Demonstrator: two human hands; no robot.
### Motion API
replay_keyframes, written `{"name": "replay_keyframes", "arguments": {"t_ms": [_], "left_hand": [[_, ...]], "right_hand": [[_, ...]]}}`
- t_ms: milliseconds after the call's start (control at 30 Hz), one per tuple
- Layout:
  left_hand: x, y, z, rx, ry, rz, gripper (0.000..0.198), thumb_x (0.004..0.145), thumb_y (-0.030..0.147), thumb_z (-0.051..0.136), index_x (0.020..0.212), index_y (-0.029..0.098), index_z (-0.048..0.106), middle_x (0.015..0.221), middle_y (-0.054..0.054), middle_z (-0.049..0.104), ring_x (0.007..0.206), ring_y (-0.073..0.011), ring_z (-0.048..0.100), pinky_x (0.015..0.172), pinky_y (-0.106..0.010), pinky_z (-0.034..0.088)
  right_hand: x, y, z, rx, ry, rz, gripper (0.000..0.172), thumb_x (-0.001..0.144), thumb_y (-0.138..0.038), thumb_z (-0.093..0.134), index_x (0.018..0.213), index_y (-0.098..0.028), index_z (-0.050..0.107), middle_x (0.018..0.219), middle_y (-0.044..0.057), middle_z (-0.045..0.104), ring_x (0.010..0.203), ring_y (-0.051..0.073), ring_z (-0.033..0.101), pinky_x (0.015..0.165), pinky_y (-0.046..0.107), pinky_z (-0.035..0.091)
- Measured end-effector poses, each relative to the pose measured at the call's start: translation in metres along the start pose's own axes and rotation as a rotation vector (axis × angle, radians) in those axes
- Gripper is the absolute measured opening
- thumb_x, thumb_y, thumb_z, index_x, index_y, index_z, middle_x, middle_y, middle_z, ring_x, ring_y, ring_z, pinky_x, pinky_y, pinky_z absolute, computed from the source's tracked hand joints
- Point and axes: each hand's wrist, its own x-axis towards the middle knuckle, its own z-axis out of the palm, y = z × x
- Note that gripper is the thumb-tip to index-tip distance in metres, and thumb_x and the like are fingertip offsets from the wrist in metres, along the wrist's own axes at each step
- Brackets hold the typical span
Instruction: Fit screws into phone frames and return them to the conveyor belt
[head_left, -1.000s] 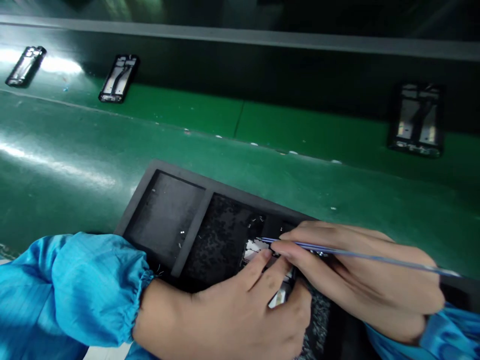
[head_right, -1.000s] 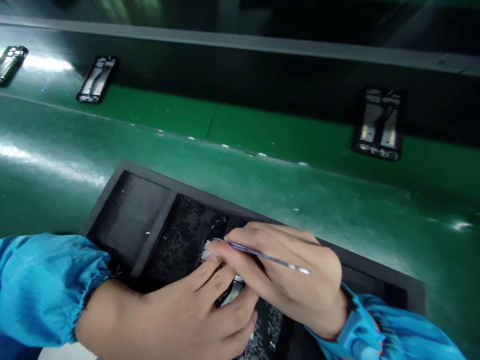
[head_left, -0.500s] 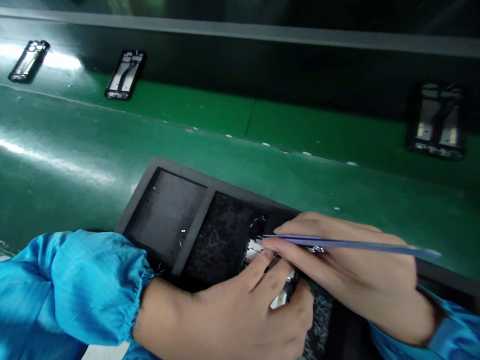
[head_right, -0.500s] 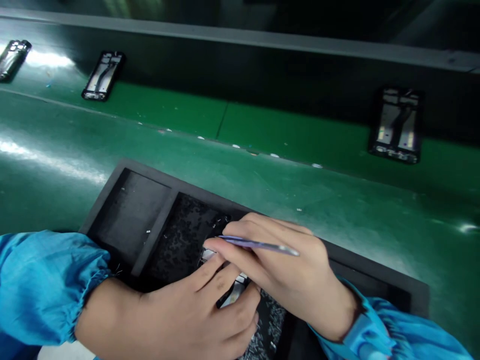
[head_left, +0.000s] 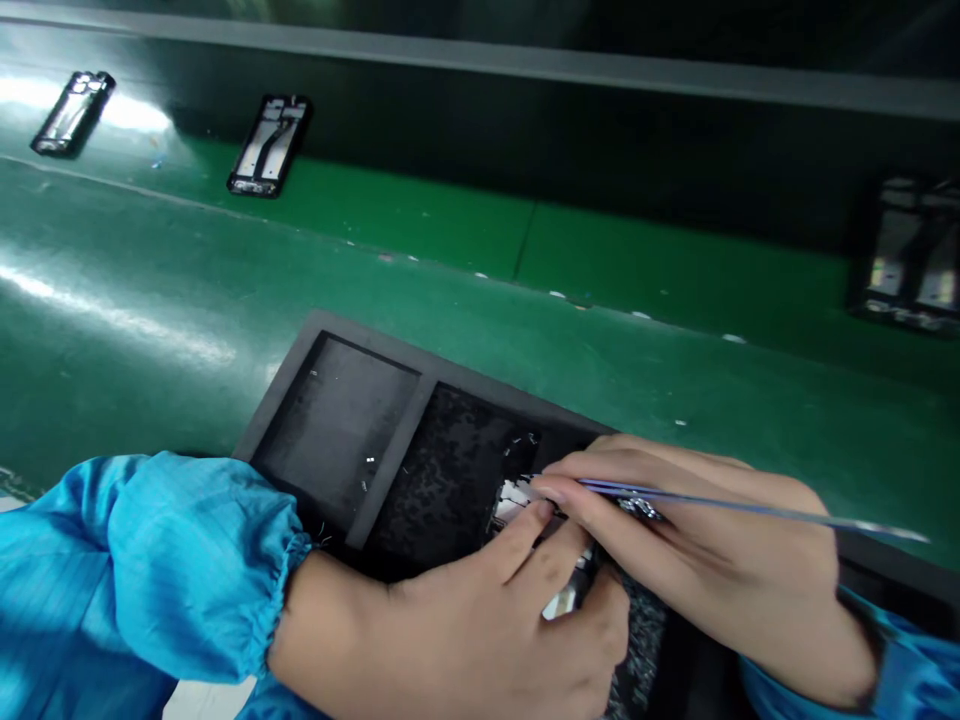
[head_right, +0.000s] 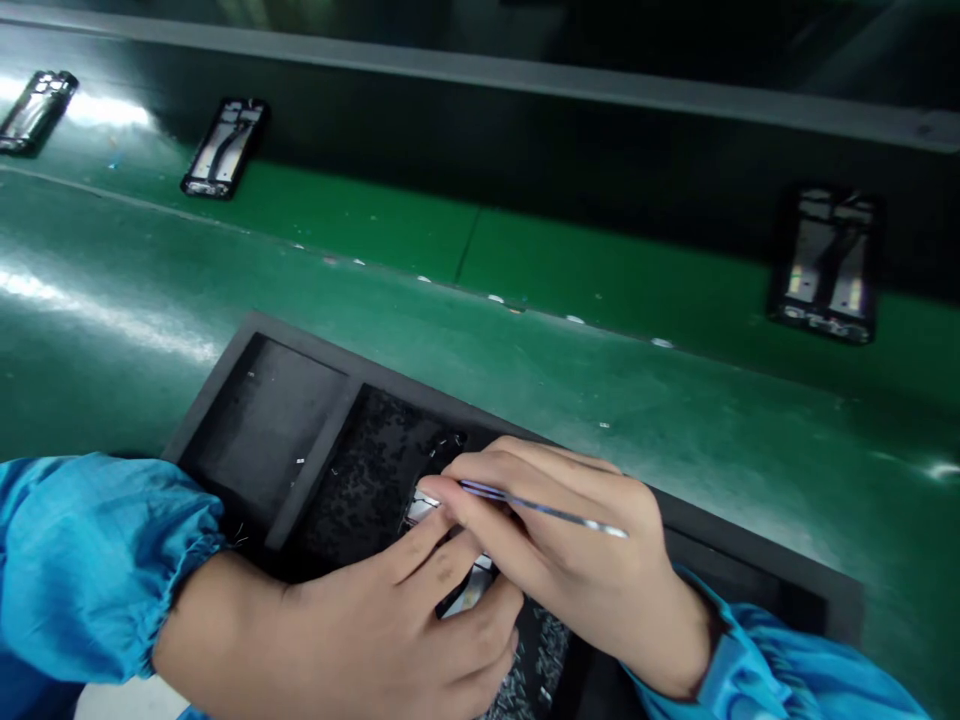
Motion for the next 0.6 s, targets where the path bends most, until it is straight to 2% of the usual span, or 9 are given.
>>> {"name": "replay_keyframes", "arguments": {"t_ms": [233, 467, 600], "left_hand": [[-0.0014, -0.0011, 0.0010, -0.015, 0.031, -0.009, 0.039, 0.101, 0.025, 0.045, 0.129, 0.014, 0.070, 0.137, -0.017, 0.062, 0.120, -0.0440, 0.063, 0.100, -0.059, 0.045], [-0.0009, 0.0008, 0.0032, -0.009, 0.046, -0.025, 0.039, 0.101, 0.028, 0.048, 0.130, 0.015, 0.070, 0.136, -0.016, 0.063, 0.116, -0.0409, 0.065, 0.100, -0.060, 0.045], [-0.0014, -0.0011, 0.0015, -0.015, 0.046, -0.014, 0.039, 0.100, 0.028, 0.048, 0.129, 0.015, 0.071, 0.135, -0.017, 0.063, 0.117, -0.0412, 0.064, 0.101, -0.059, 0.045]], "right_hand": [[0.0029, -0.0005, 0.0000, -0.282, -0.029, 0.021, 0.023, 0.103, -0.036, 0.057, 0.084, -0.024, 0.065, 0.073, 0.000, 0.075, 0.060, 0.016, 0.073, 0.052, 0.028, 0.053], [0.0003, 0.0035, 0.0026, -0.192, -0.114, -0.012, 0.018, 0.102, -0.038, 0.058, 0.093, -0.023, 0.065, 0.083, 0.000, 0.077, 0.071, 0.016, 0.076, 0.063, 0.027, 0.057], [0.0053, 0.0039, 0.0053, -0.291, -0.107, -0.017, 0.029, 0.104, -0.043, 0.052, 0.088, -0.023, 0.065, 0.078, -0.001, 0.076, 0.069, 0.016, 0.076, 0.058, 0.026, 0.056]]}}
